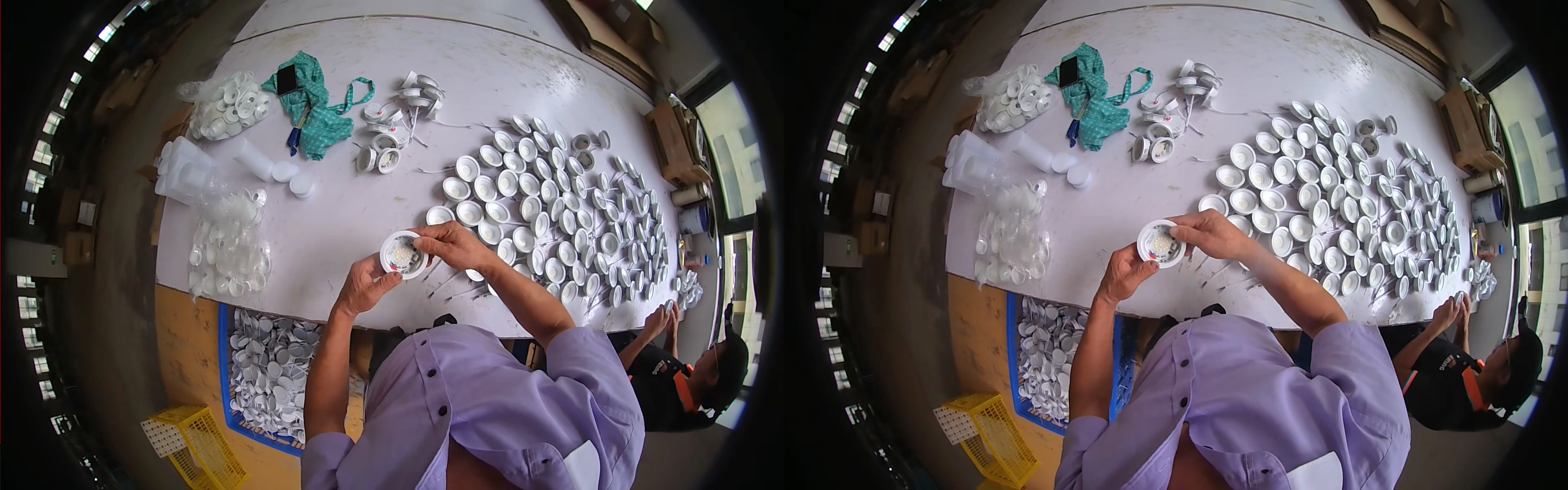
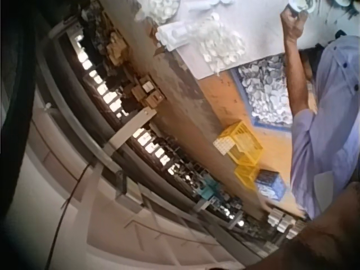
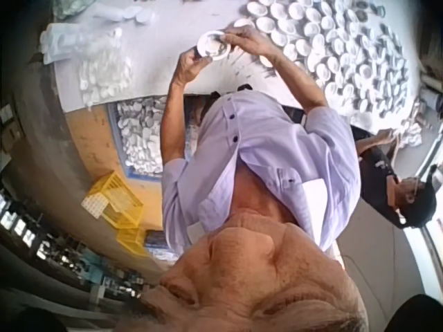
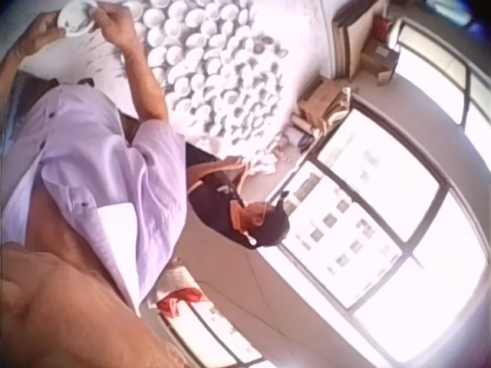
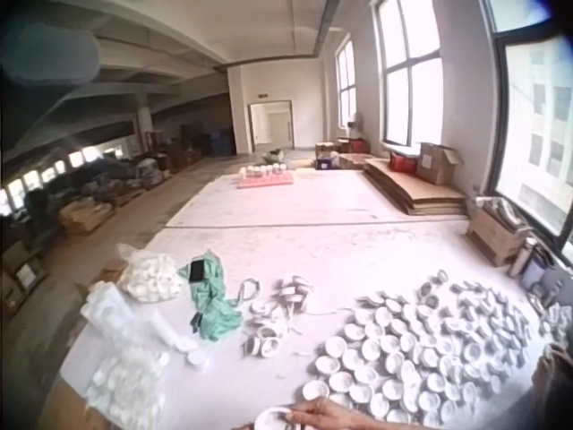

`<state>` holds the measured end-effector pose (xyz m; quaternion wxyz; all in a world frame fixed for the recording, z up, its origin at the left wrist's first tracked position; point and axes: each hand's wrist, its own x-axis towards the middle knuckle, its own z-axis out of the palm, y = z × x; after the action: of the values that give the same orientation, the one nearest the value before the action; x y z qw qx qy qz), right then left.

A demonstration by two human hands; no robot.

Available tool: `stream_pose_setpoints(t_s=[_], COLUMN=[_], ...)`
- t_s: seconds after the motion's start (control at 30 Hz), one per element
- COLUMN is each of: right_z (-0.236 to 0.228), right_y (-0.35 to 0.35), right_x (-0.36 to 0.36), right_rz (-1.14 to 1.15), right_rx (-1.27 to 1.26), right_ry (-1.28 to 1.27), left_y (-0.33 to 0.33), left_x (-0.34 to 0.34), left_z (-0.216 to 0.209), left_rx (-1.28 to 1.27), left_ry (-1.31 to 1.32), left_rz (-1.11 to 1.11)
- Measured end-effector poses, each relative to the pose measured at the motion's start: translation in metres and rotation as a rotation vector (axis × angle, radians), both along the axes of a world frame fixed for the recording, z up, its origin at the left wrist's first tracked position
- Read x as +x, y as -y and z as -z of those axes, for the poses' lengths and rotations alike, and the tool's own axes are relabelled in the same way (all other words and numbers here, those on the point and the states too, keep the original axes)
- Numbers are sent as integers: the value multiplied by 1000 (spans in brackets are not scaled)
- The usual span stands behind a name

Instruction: The person assembles and sorts small white circular electronic or plastic components by hand on a workshop table, placing them into a sorting bin.

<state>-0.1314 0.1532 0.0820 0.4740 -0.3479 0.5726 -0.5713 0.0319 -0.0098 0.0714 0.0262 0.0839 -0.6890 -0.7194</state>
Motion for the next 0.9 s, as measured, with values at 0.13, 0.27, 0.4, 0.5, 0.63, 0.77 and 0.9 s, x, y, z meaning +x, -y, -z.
stream_pose_setpoints(t_s=[0.13, 0.27, 0.4, 0.5, 0.63, 0.77, 0.9], right_z=[14, 26, 86, 105, 115, 122, 123], right_y=[8, 20, 33, 41, 55, 64, 63], right_x=[14, 42, 27, 32, 49, 56, 57], right_rz=[-32, -48, 138, 36, -80, -157, -157], right_rx=[-122, -6, 221, 304, 293, 374, 359], right_ry=[-492, -434, -681, -939, -1066, -1124, -1095], left_y=[-2, -11, -15, -17, -20, -23, -23], left_x=[27, 59, 89, 107, 119, 126, 130], left_z=[31, 65, 85, 92, 96, 99, 97], left_rx=[60, 176, 270, 275, 382, 402, 415], left_ry=[185, 291, 372, 352, 345, 326, 303], left_rz=[-53, -268, -431, -505, -583, -623, -645])
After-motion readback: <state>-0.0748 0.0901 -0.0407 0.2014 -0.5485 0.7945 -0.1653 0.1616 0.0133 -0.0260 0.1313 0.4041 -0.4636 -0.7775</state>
